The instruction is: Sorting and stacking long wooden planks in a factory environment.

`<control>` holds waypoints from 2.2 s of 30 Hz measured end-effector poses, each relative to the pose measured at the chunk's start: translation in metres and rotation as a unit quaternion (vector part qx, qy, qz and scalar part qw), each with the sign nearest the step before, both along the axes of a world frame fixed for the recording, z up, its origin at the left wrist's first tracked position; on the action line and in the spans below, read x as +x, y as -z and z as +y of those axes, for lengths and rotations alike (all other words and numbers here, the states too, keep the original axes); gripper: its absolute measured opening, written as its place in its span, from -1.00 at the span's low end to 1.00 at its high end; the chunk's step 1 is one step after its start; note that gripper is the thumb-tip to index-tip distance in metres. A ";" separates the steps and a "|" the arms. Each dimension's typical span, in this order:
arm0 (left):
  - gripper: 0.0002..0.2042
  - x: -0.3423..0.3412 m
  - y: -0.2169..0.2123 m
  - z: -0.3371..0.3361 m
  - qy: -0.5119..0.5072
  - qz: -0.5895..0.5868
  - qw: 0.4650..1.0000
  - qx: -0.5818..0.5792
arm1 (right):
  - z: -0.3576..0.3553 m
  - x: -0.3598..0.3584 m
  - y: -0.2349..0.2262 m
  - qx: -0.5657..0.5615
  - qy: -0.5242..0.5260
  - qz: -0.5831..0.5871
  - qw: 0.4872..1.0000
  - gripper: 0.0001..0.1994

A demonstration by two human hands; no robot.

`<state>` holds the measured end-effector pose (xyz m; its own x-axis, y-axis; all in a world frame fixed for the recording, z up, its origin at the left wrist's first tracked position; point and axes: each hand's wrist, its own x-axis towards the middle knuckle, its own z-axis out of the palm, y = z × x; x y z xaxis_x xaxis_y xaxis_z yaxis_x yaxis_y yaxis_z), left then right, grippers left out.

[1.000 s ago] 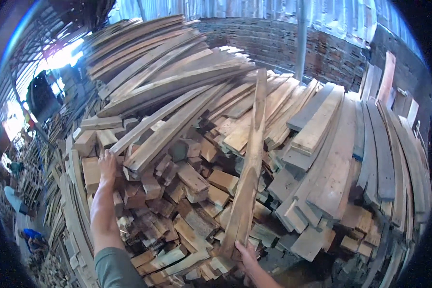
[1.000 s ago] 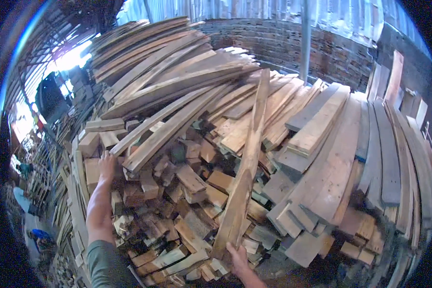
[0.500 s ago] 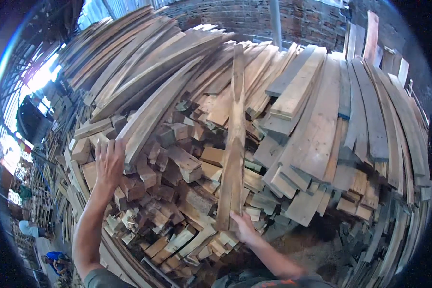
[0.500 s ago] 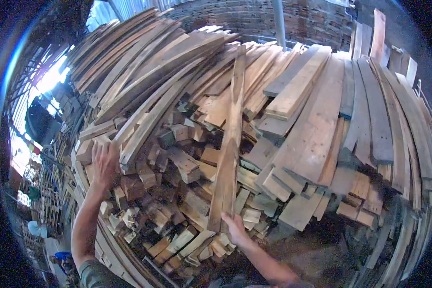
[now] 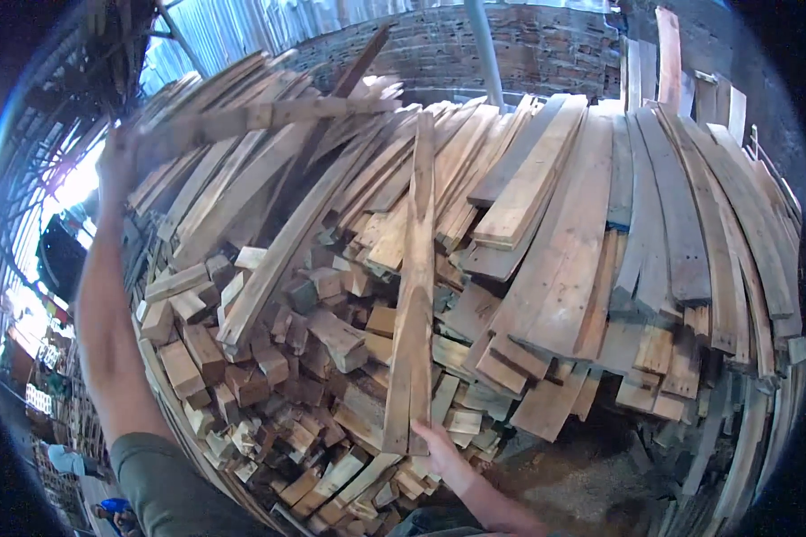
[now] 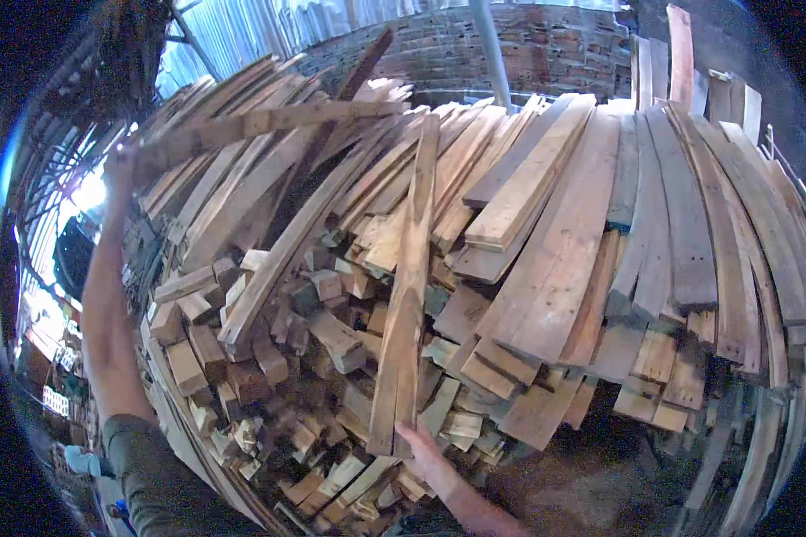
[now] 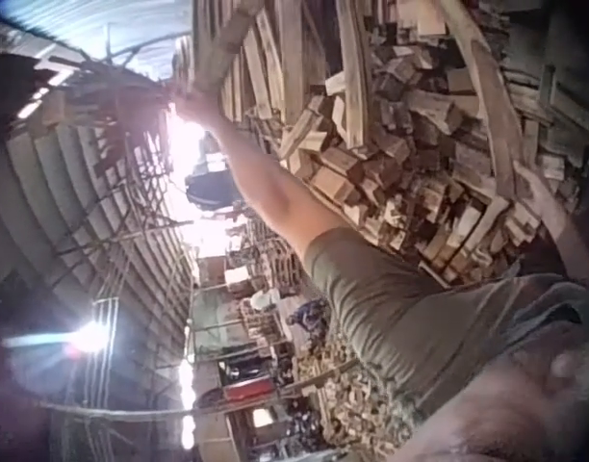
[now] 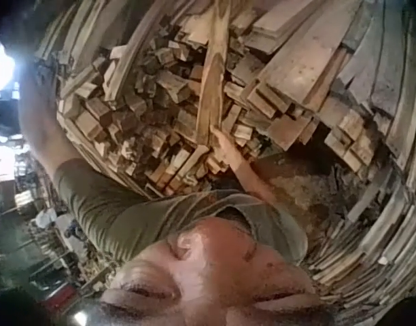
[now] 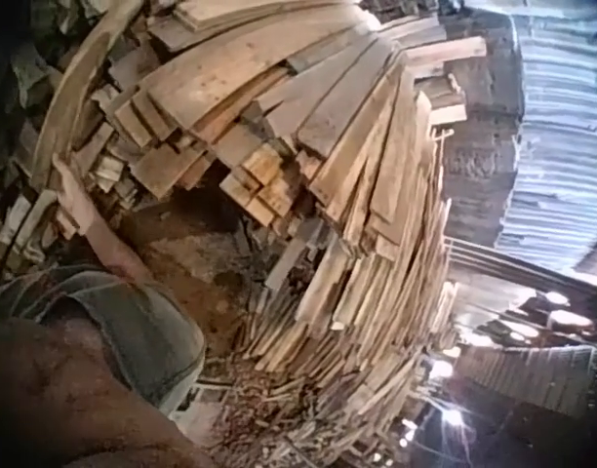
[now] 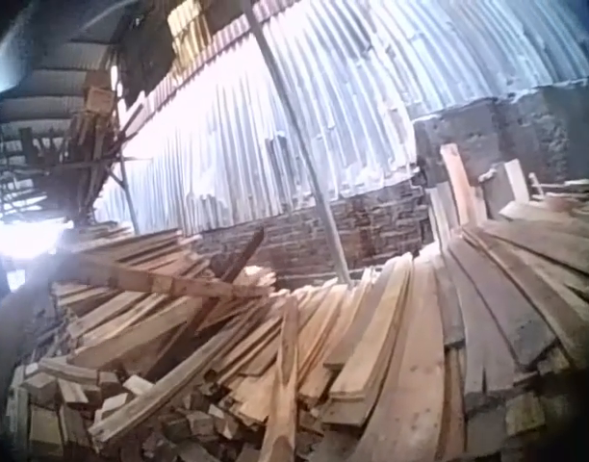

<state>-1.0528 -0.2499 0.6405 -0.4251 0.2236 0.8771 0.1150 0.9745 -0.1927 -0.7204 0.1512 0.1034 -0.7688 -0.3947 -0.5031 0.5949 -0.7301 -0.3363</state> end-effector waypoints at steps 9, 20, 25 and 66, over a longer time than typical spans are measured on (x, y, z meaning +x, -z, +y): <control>-0.66 0.104 0.200 -0.019 0.031 -0.098 0.986 0.130 | -0.003 -0.004 0.010 0.104 -0.044 0.067 0.991 -0.58; -0.49 0.187 0.384 0.112 -0.093 -0.323 0.934 -0.120 | -0.001 -0.005 0.030 0.071 0.019 0.108 0.991 -0.65; -0.10 0.133 0.381 0.138 -0.232 -0.406 0.884 -0.029 | -0.006 -0.007 0.051 0.135 0.050 0.085 0.986 -0.69; -0.43 0.462 0.344 0.238 0.156 -0.587 0.329 0.723 | -0.015 0.162 -0.067 -0.195 -0.014 0.143 0.970 -0.48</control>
